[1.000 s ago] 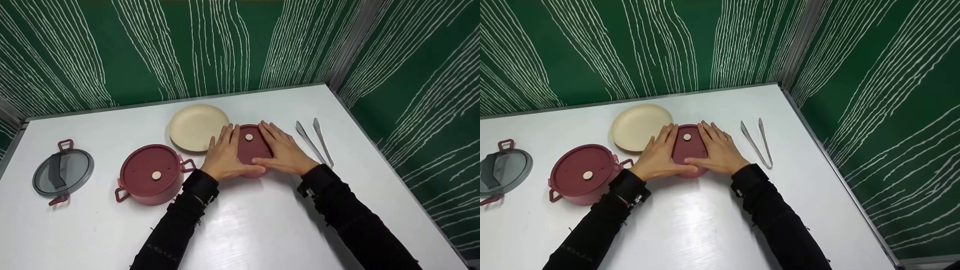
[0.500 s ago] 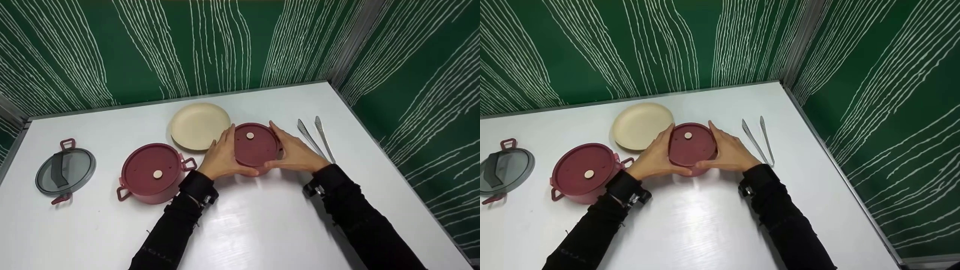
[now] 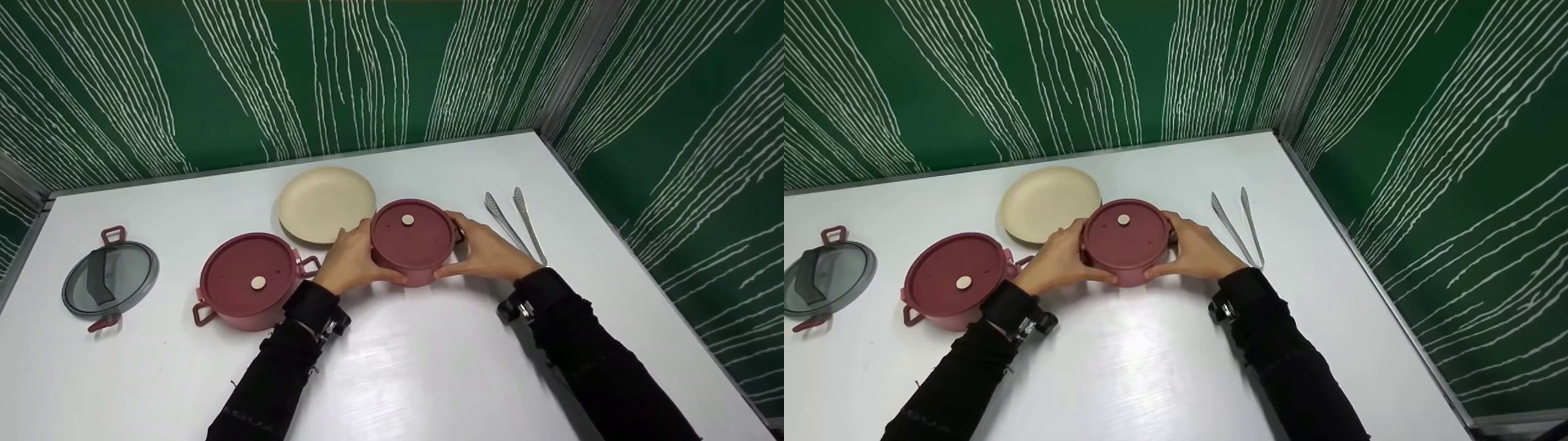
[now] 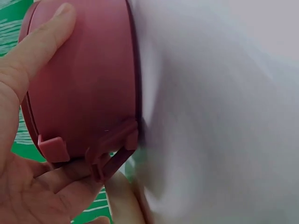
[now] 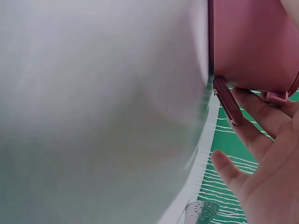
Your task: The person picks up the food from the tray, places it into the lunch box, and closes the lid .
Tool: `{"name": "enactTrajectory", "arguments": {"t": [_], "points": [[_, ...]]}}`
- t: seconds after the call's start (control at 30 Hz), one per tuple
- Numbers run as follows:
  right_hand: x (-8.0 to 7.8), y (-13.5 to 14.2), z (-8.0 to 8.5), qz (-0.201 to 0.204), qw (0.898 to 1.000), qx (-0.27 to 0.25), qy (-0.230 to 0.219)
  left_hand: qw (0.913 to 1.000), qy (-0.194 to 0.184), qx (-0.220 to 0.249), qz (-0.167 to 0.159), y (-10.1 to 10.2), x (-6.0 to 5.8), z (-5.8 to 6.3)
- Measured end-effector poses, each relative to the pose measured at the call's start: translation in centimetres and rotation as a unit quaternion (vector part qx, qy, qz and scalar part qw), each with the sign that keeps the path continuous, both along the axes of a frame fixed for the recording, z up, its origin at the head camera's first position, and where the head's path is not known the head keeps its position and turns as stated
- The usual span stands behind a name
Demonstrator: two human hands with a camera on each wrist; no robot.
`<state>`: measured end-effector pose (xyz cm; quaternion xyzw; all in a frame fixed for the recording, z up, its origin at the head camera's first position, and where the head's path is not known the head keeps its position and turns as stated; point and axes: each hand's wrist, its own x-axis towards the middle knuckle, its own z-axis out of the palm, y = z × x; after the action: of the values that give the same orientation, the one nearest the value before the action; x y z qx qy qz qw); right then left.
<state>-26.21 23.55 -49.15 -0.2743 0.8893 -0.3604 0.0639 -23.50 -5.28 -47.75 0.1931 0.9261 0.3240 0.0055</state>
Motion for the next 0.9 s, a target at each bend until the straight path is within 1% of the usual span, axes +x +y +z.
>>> {"name": "enactTrajectory", "arguments": {"t": [0.13,0.33,0.5,0.6,0.7,0.8,0.9], "points": [[0.1,0.1,-0.2,-0.001,1.0,-0.006,0.007,0.9998,0.002,0.017,-0.005,0.0,0.2,-0.1],[0.5,0.3,-0.3,-0.007,0.999,-0.005,0.037,0.9992,0.023,0.026,-0.021,0.1,0.6,0.1],[0.9,0.4,0.3,-0.013,0.999,-0.003,0.051,0.9983,0.042,0.031,-0.025,0.0,1.0,0.7],[1.2,0.2,0.9,-0.011,0.998,-0.007,0.055,0.9978,0.044,0.044,-0.023,-0.1,1.4,1.3],[1.4,0.0,1.7,-0.011,0.998,-0.017,0.055,0.9974,0.036,0.059,-0.017,-0.3,1.8,2.1],[1.6,-1.0,2.8,-0.008,0.997,-0.034,0.062,0.997,0.032,0.07,-0.011,-1.3,2.2,3.4],[1.7,-2.4,3.9,0.003,0.996,-0.054,0.075,0.996,0.029,0.084,-0.007,-2.7,2.8,4.9]]}}
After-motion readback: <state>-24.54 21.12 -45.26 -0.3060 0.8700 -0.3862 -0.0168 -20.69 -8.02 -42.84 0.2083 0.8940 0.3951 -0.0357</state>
